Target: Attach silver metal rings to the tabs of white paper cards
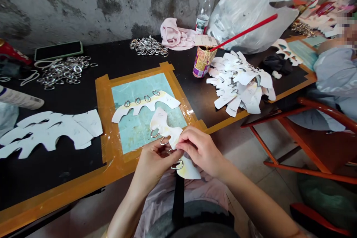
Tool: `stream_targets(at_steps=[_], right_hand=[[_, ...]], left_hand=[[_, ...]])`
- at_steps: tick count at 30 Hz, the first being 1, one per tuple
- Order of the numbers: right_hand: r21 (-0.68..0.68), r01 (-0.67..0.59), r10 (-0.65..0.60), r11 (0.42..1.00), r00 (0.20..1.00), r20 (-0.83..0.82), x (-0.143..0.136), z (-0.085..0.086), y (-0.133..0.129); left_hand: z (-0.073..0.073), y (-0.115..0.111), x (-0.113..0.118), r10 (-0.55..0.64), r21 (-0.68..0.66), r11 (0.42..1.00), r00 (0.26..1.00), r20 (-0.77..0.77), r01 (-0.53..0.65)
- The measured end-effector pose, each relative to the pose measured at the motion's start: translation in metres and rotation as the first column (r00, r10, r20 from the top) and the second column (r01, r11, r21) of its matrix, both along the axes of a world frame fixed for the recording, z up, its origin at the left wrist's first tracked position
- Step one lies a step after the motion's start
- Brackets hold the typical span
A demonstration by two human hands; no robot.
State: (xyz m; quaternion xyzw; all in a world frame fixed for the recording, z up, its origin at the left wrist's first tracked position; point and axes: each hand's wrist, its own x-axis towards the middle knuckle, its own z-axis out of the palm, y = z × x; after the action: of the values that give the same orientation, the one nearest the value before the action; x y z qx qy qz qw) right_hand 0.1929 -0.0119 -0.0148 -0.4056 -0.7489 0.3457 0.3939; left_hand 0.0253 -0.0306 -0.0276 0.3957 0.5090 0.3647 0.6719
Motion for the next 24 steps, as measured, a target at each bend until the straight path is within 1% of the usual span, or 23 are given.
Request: stream_targets(at_steps=[1, 3, 7, 10, 14, 17, 20, 22, 24], right_hand=[[-0.074, -0.001, -0.002, 0.997, 0.999, -0.036, 0.0, 0.0, 0.0], [-0.157, 0.0, -0.01, 0.988, 0.998, -0.063, -0.001, 0.001, 0.0], [-0.212, 0.01, -0.028, 0.977, 0.996, -0.085, -0.001, 0.002, -0.001], [-0.263, 0.02, -0.045, 0.964, 0.995, -0.088, -0.001, 0.005, -0.001], [-0.343, -0.001, -0.033, 0.939, 0.995, -0.095, 0.0, 0.01, 0.001], [-0.346, -0.012, -0.023, 0.938, 0.995, -0.097, 0.001, 0.008, 0.002], [-0.296, -0.004, -0.027, 0.955, 0.994, -0.102, 0.001, 0.002, 0.001], [-0.253, 0.009, -0.037, 0.967, 0.994, -0.104, -0.001, -0.003, 0.0], [-0.28, 0.004, -0.057, 0.96, 0.982, -0.182, -0.003, -0.008, -0.002]], left_hand=[[0.0, 0.0, -0.001, 0.0, 0.009, 1.0, 1.0, -0.019, 0.001], [0.001, -0.001, -0.003, -0.012, 0.039, 0.999, 0.998, -0.065, 0.015], [0.005, -0.001, -0.005, -0.034, 0.13, 0.99, 0.986, -0.161, 0.056], [0.006, -0.002, -0.004, -0.035, 0.145, 0.988, 0.987, -0.154, 0.057], [0.006, -0.002, -0.004, -0.04, 0.137, 0.989, 0.993, -0.114, 0.055], [0.005, -0.003, -0.006, -0.028, 0.138, 0.989, 0.99, -0.136, 0.047], [0.004, -0.003, -0.008, -0.05, 0.148, 0.986, 0.989, -0.137, 0.071], [0.003, -0.004, -0.009, -0.06, 0.117, 0.991, 0.995, -0.085, 0.07], [0.0, -0.005, -0.01, -0.054, 0.067, 0.996, 0.999, 0.006, 0.054]])
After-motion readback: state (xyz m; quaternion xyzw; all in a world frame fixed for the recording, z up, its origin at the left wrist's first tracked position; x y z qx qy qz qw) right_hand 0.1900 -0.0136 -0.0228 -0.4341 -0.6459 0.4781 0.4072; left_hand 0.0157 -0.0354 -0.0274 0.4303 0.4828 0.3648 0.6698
